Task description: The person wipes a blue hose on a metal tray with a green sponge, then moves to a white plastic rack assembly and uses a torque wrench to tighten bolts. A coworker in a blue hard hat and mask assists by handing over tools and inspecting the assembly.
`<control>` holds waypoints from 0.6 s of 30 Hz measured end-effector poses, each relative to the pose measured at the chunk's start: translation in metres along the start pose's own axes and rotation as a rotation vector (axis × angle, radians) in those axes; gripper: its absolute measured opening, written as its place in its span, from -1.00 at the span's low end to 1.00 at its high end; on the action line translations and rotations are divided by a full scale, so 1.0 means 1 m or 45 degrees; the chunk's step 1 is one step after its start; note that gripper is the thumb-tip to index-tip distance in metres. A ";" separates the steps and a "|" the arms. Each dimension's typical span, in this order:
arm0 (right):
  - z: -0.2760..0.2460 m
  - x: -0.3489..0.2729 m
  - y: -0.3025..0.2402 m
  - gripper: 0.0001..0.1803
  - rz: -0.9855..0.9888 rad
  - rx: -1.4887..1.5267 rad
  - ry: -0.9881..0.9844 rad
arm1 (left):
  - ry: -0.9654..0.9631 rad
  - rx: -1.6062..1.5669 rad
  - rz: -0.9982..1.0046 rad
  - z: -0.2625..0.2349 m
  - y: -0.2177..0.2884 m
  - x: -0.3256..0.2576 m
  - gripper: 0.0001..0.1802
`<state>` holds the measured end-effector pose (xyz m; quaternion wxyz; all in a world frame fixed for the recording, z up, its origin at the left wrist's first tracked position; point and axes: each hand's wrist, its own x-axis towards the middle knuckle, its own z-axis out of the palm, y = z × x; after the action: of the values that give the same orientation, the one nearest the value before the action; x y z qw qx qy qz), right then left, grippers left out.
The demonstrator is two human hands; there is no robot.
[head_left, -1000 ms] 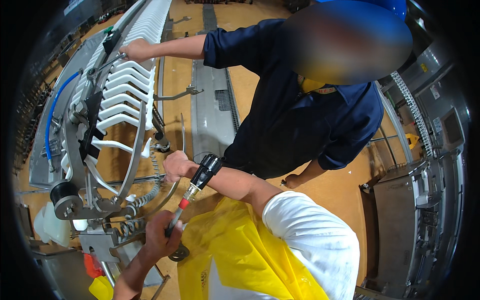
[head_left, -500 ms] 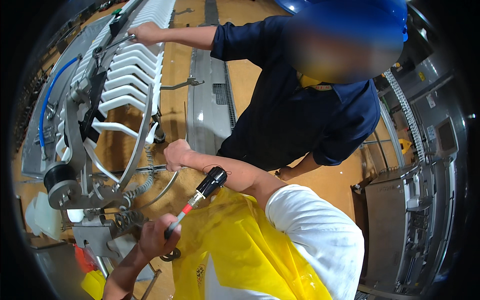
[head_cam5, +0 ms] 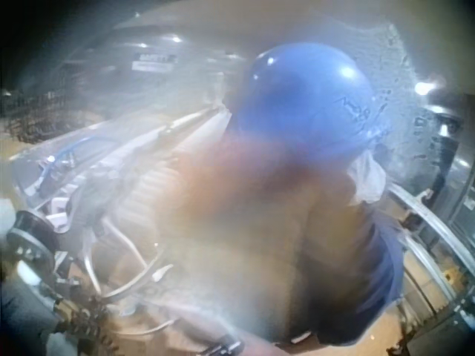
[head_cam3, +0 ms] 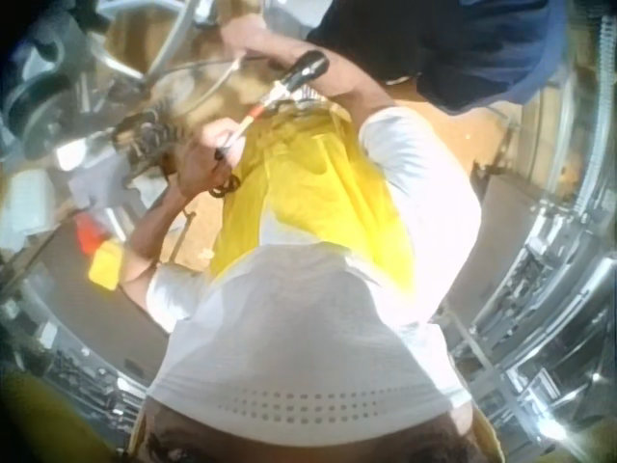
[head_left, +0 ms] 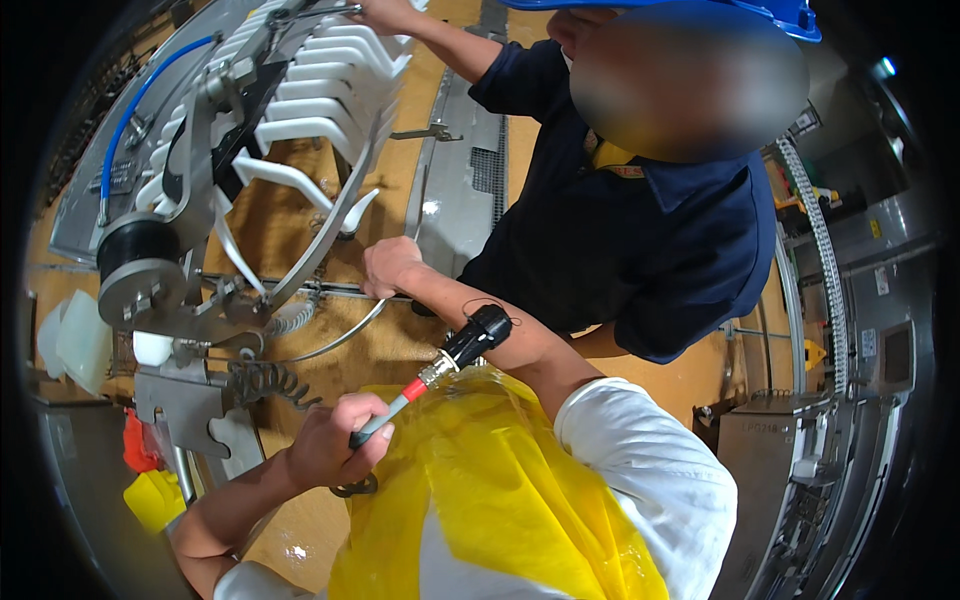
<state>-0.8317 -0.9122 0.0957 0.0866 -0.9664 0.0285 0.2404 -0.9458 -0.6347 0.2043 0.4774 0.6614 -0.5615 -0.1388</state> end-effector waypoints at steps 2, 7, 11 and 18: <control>-0.001 -0.002 -0.002 -0.61 0.006 -0.012 0.038 | -0.025 0.015 0.006 0.000 -0.002 -0.001 -0.61; -0.002 -0.002 -0.003 -0.58 0.057 -0.055 0.009 | -0.029 0.057 -0.043 0.004 0.003 -0.006 -0.60; -0.004 0.000 -0.004 -0.55 0.026 -0.092 -0.022 | 0.052 0.092 0.005 0.008 0.000 -0.010 -0.59; 0.012 0.011 -0.001 -0.53 0.033 -0.079 0.018 | 0.182 0.029 -0.035 0.001 0.004 -0.009 -0.63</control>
<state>-0.8278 -0.9096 0.0806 0.0533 -0.9698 0.0340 0.2354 -0.9519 -0.6269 0.2041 0.5067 0.6826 -0.5186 -0.0915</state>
